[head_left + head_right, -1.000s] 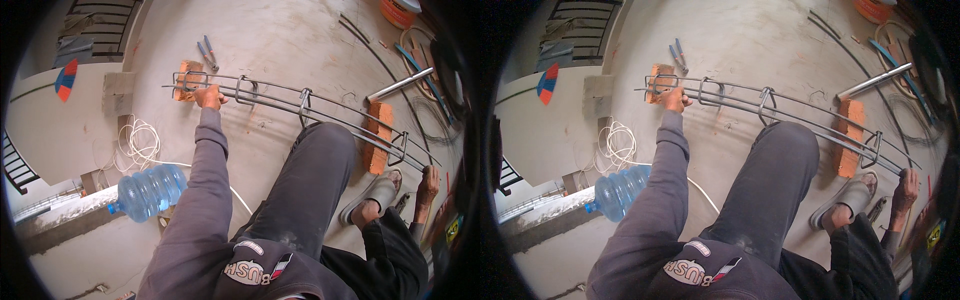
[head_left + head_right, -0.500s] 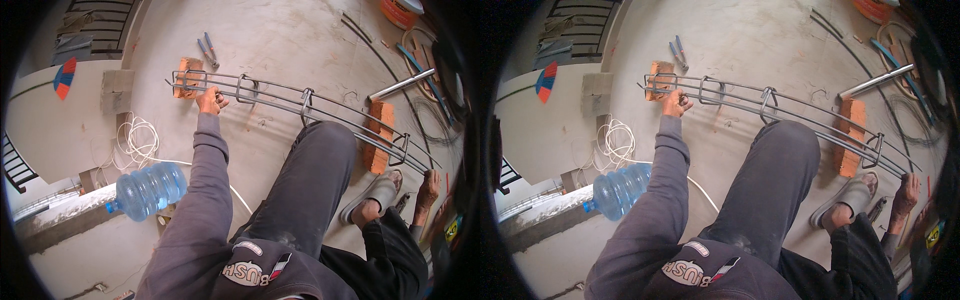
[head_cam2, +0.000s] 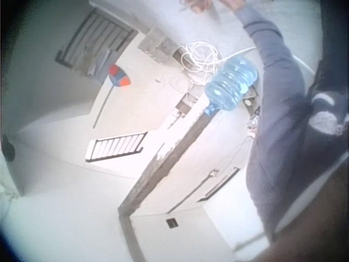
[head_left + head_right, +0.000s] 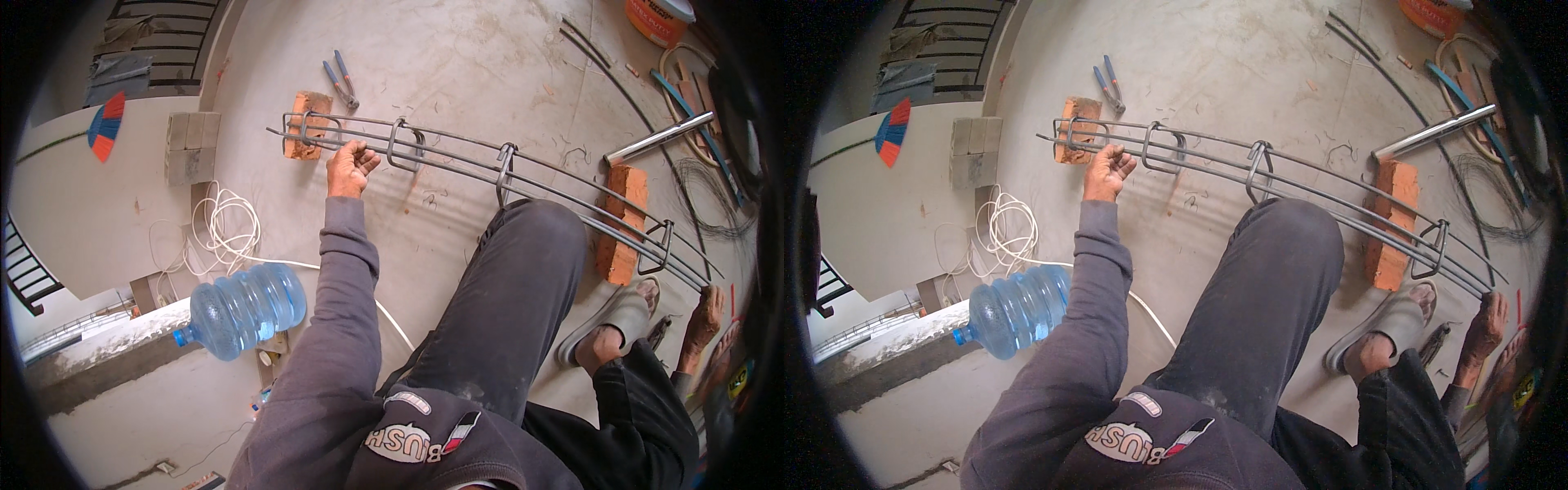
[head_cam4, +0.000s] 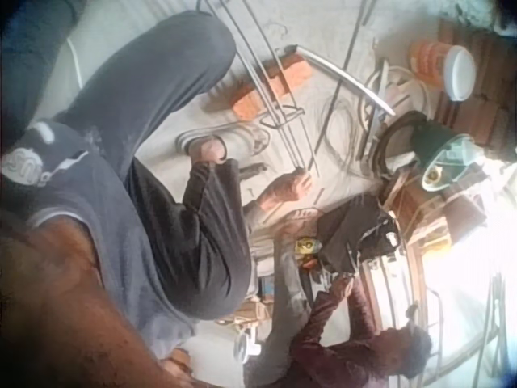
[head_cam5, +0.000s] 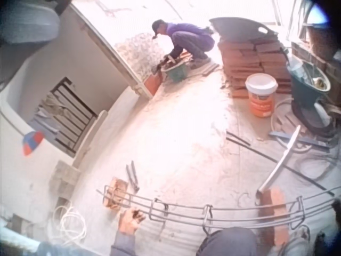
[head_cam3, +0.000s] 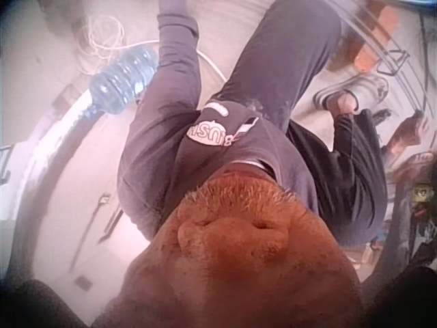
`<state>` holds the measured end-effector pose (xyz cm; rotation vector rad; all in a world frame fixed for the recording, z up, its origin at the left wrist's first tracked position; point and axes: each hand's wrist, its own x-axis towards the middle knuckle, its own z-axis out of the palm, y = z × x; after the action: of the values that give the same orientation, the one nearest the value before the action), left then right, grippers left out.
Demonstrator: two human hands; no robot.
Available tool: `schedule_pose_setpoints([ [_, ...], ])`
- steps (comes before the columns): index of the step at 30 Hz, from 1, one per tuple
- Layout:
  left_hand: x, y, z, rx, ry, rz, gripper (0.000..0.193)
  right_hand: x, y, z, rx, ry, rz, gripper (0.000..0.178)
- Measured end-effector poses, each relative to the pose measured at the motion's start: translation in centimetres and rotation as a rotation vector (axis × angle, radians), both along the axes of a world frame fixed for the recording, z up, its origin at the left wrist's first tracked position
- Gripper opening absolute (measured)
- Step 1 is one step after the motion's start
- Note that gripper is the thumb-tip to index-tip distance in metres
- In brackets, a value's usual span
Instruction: The person sits on the floor and assembles a metal frame using pliers and wire. They wrap wire around the metal rods to secure them together, using bricks as supports for the frame.
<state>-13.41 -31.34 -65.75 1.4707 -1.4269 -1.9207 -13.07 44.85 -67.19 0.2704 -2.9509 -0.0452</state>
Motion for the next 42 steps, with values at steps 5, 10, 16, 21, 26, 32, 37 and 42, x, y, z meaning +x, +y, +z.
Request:
schedule_pose_setpoints([
  [5,0.7,-0.3,-0.3,0.043,-0.009,-0.044,0.011,0.2,0.2,0.0,-0.004,-0.016,0.022,0.009],
  [10,0.3,-0.2,0.2,0.025,-0.034,-0.055,0.010,0.1,-0.5,0.6,-0.017,-0.017,0.034,0.009],
  [16,0.2,-0.2,-0.3,-0.021,0.002,-0.004,0.009,0.1,-0.7,0.5,-0.048,-0.032,0.018,0.009],
  [21,-0.4,-0.4,0.4,-0.061,0.048,0.031,0.008,0.1,-0.6,0.9,-0.069,-0.042,0.023,0.009],
  [26,-0.1,-0.8,0.4,-0.071,0.027,0.010,0.008,-0.2,-1.6,1.2,-0.102,0.038,0.053,0.007],
  [32,1.0,-1.6,-0.4,-0.037,0.020,0.014,0.009,-0.5,-2.4,1.3,-0.073,-0.019,0.093,0.007],
  [37,1.0,-1.4,-0.5,-0.014,0.025,0.006,0.009,-0.6,-2.4,1.1,-0.127,-0.041,0.091,0.008],
  [42,1.6,-0.6,-1.3,0.023,-0.016,-0.016,0.007,-0.2,-1.9,1.1,-0.097,-0.076,0.039,0.009],
])
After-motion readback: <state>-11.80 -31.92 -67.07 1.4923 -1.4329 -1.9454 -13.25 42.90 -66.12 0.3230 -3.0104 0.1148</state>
